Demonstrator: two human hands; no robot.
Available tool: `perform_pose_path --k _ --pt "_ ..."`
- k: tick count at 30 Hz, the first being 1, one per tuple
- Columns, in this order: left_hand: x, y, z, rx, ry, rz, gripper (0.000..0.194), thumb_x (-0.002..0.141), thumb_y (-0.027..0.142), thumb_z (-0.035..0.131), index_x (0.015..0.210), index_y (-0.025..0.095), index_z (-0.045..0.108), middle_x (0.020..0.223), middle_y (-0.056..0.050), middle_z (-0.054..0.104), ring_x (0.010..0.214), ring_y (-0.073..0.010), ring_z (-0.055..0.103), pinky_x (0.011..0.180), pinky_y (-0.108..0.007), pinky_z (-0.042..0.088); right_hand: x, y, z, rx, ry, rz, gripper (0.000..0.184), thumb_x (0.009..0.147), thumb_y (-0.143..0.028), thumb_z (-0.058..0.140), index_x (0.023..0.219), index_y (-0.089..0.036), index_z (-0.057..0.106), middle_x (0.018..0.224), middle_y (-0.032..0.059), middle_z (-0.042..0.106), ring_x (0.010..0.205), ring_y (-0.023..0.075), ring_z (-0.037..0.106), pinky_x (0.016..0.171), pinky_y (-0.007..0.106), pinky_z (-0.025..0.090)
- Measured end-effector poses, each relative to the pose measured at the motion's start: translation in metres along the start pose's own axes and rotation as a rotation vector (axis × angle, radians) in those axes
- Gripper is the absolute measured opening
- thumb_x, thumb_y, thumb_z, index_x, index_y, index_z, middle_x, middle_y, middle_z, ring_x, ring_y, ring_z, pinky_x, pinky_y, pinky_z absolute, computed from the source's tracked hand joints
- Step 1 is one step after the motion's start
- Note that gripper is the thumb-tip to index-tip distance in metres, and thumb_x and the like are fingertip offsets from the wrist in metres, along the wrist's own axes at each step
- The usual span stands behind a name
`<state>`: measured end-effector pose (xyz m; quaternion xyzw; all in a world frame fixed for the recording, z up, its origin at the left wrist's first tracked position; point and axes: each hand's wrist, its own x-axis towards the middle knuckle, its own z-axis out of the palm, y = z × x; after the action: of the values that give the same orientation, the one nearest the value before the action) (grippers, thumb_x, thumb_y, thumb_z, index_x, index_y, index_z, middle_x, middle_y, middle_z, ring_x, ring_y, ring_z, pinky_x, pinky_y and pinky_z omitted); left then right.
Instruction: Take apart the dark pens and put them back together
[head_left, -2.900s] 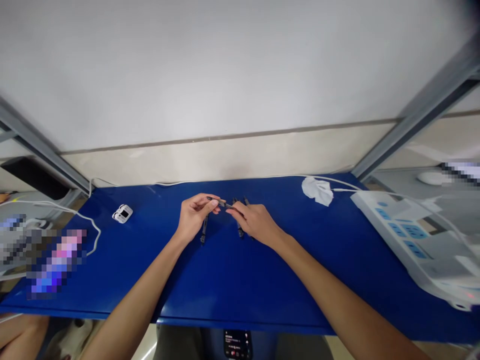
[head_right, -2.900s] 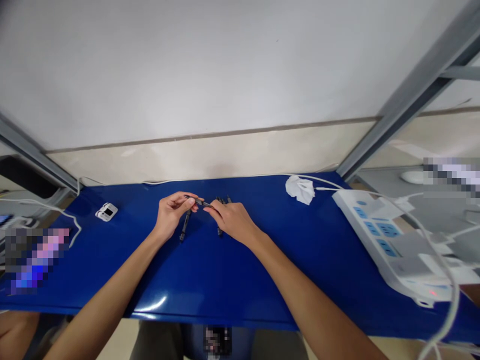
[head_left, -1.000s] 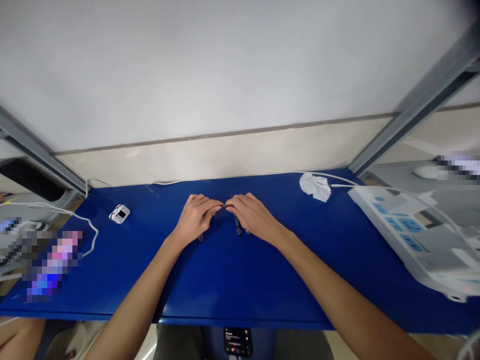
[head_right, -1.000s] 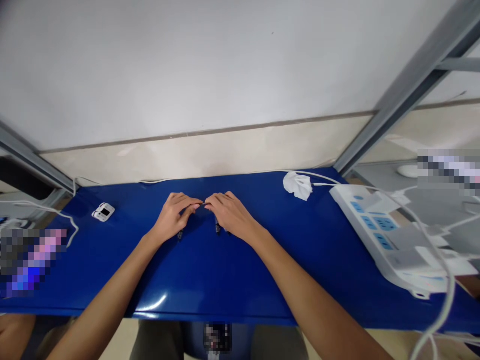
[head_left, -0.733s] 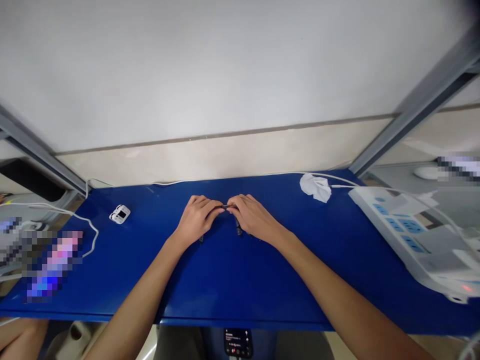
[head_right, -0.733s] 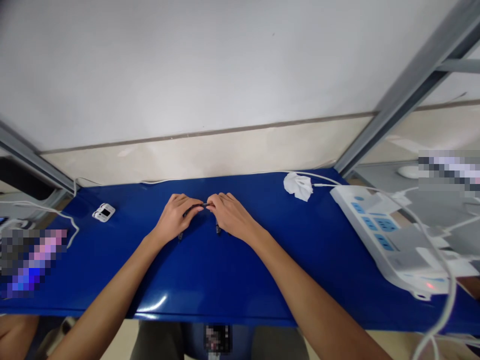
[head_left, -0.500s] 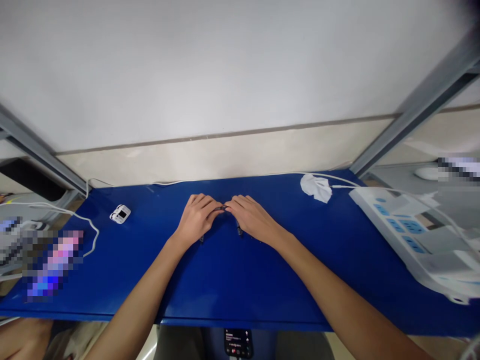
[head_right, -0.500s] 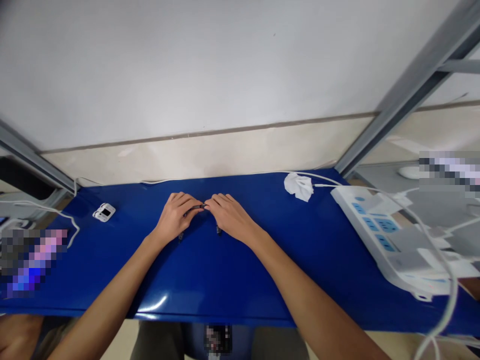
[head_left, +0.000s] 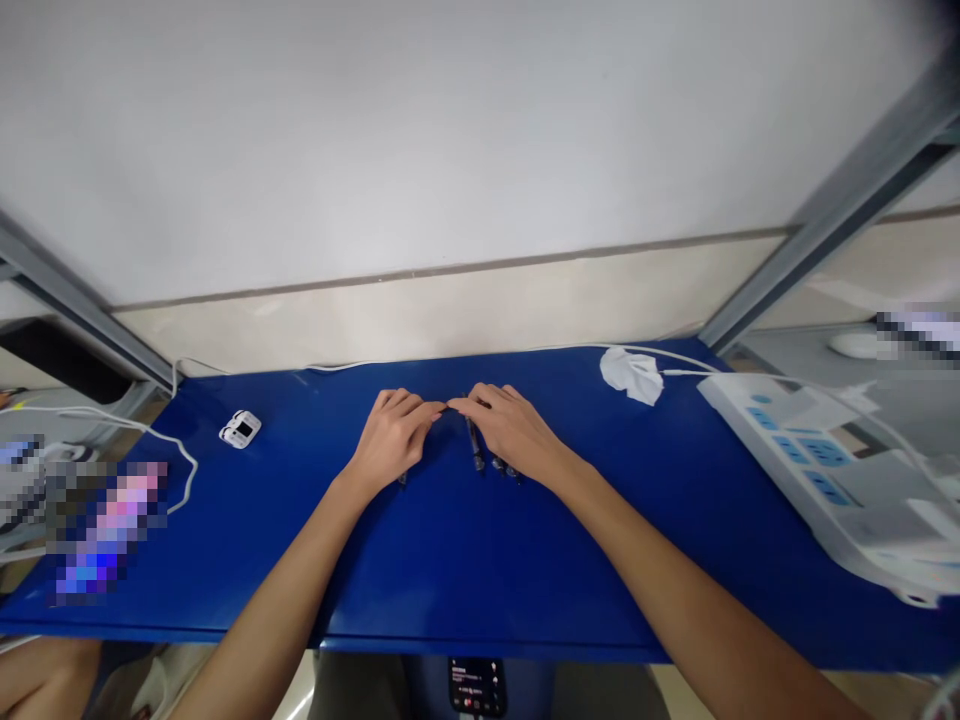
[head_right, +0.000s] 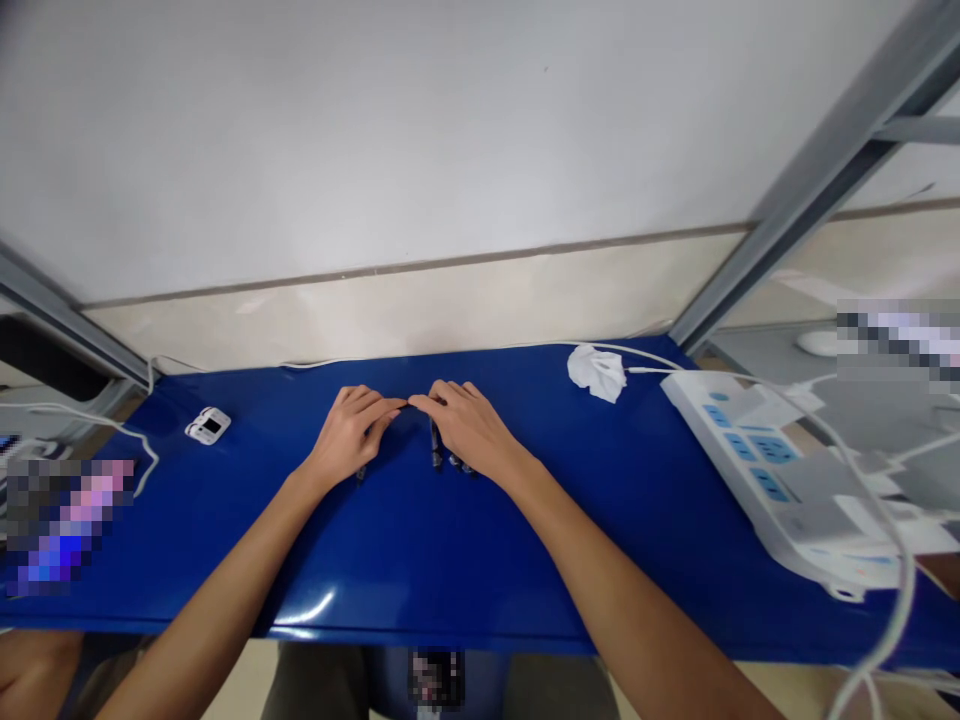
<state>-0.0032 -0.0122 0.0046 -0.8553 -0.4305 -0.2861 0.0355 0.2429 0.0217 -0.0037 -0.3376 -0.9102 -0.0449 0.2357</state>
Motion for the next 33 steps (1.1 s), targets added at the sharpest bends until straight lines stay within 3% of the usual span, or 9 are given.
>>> perform_pose_path --k 6,17,24,33 --pt "0.001 -0.002 -0.003 0.009 0.013 -0.035 0.036 0.108 0.018 0.046 0.135 0.027 0.068 0.1 -0.006 0.074 0.095 -0.023 0.063 0.09 -0.043 0.043 -0.001 0.008 -0.002 -0.038 0.038 0.021 0.045 0.099 -0.001 0.045 0.133 -0.024 0.064 0.109 0.0102 0.067 0.097 0.0254 0.06 0.084 0.038 0.039" --pt "0.002 -0.008 -0.003 0.041 0.113 -0.079 0.023 0.107 0.036 0.057 0.12 0.025 0.073 0.105 -0.005 0.079 0.095 -0.0226 0.067 0.089 -0.042 0.044 -0.002 0.016 -0.001 -0.065 0.081 0.026 0.045 0.099 -0.001 0.044 0.135 -0.023 0.062 0.113 0.0117 0.066 0.1 0.0269 0.06 0.085 0.04 0.038" --pt "0.001 -0.01 -0.005 0.052 0.164 -0.093 0.021 0.107 0.035 0.058 0.116 0.026 0.073 0.105 -0.004 0.08 0.095 -0.0223 0.068 0.089 -0.042 0.044 -0.002 0.019 -0.002 -0.063 0.089 0.038 0.048 0.096 0.001 0.045 0.134 -0.023 0.062 0.112 0.0116 0.066 0.099 0.0271 0.059 0.086 0.039 0.038" --pt "0.001 -0.008 -0.004 0.048 0.148 -0.085 0.022 0.107 0.035 0.056 0.117 0.026 0.073 0.105 -0.005 0.08 0.095 -0.0225 0.068 0.089 -0.042 0.044 -0.002 0.017 -0.003 -0.028 0.087 0.018 0.048 0.098 -0.001 0.043 0.135 -0.024 0.062 0.112 0.0119 0.067 0.098 0.0272 0.06 0.085 0.04 0.039"
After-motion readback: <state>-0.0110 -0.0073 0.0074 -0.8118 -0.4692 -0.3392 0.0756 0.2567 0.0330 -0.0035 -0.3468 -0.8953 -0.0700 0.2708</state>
